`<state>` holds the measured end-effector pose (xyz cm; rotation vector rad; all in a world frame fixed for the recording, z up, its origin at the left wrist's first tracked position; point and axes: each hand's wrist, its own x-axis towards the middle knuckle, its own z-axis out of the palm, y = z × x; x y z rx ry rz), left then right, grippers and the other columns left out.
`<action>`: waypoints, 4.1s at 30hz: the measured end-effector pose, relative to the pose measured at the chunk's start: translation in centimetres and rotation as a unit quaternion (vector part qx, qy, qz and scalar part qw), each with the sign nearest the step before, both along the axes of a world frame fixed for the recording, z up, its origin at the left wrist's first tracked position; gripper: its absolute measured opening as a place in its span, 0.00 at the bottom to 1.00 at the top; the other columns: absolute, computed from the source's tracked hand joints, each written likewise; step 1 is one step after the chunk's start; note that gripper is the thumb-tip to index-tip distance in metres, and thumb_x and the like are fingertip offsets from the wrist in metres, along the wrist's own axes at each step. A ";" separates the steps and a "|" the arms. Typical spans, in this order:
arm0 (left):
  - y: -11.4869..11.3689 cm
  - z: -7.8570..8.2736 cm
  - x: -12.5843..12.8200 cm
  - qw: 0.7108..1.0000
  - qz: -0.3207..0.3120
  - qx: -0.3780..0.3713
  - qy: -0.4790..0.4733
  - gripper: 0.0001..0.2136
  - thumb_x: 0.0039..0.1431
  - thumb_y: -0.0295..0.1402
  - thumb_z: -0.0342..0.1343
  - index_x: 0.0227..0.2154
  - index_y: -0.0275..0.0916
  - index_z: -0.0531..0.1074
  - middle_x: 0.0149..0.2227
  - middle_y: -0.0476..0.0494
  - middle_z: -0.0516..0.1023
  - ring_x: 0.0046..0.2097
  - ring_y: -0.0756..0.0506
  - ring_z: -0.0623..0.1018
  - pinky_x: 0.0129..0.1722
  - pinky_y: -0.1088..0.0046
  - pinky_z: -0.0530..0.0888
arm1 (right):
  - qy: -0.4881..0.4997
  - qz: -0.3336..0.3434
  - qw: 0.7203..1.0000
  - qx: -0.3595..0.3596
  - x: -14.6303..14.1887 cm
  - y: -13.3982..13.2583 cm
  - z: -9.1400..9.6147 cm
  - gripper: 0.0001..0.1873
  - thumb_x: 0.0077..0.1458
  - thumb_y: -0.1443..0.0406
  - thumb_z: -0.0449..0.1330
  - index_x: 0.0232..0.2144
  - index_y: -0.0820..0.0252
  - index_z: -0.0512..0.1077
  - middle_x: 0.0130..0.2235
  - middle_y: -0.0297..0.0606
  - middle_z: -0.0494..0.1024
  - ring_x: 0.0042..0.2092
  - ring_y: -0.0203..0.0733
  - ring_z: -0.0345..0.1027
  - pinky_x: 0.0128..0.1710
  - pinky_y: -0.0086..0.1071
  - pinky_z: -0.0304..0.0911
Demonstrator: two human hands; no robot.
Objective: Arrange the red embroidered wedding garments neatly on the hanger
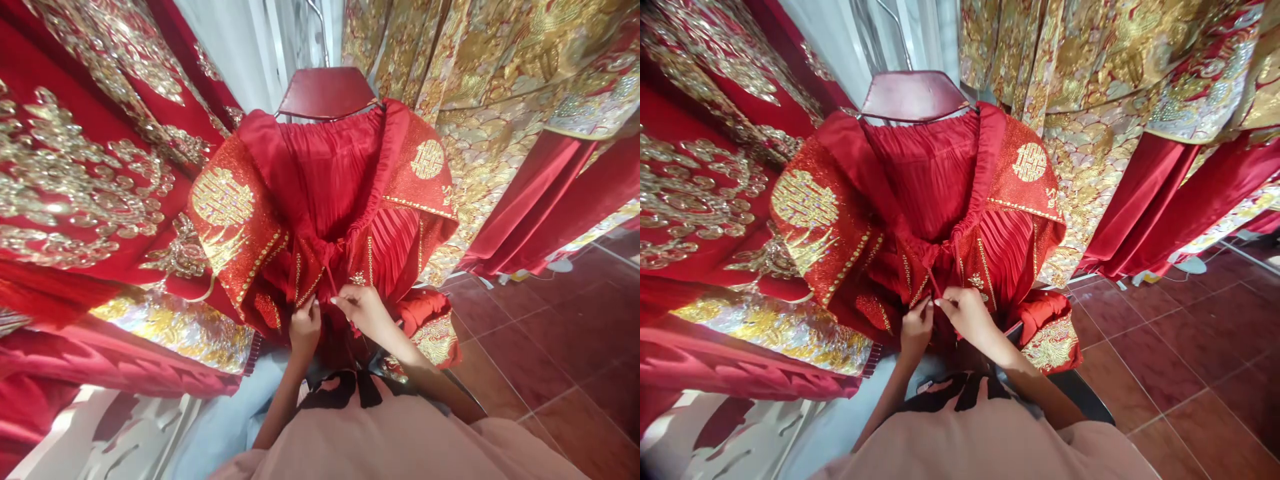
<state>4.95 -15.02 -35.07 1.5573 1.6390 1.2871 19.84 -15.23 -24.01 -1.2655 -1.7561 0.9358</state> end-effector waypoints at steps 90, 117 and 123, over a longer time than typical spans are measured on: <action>0.9 17.2 0.4 0.981 -0.155 0.093 -0.069 0.10 0.52 0.36 0.61 0.22 0.36 0.71 0.19 0.53 0.66 0.21 0.55 0.60 0.21 0.77 0.56 | 0.580 -0.060 0.811 -0.053 2.5 2.3 5.3 0.11 0.44 0.62 0.67 0.26 0.59 0.67 0.23 0.29 0.72 0.18 0.24 0.52 0.14 0.17 0.54; 8.7 21.3 -3.7 0.773 0.085 0.413 0.474 0.12 0.65 0.29 0.44 0.44 0.42 0.72 0.49 0.38 0.74 0.48 0.39 0.71 0.42 0.59 0.62 | -0.391 -0.267 0.837 0.275 4.9 7.2 12.1 0.22 0.60 0.70 0.46 0.53 0.65 0.68 0.50 0.57 0.69 0.30 0.40 0.68 0.28 0.35 0.60; 11.5 20.5 -2.4 0.718 -0.030 0.421 0.554 0.13 0.64 0.30 0.45 0.47 0.39 0.71 0.40 0.38 0.77 0.38 0.42 0.72 0.36 0.62 0.62 | -0.434 -0.196 0.830 0.291 2.2 8.3 11.6 0.28 0.59 0.74 0.44 0.60 0.62 0.59 0.60 0.58 0.60 0.37 0.43 0.69 0.30 0.34 0.64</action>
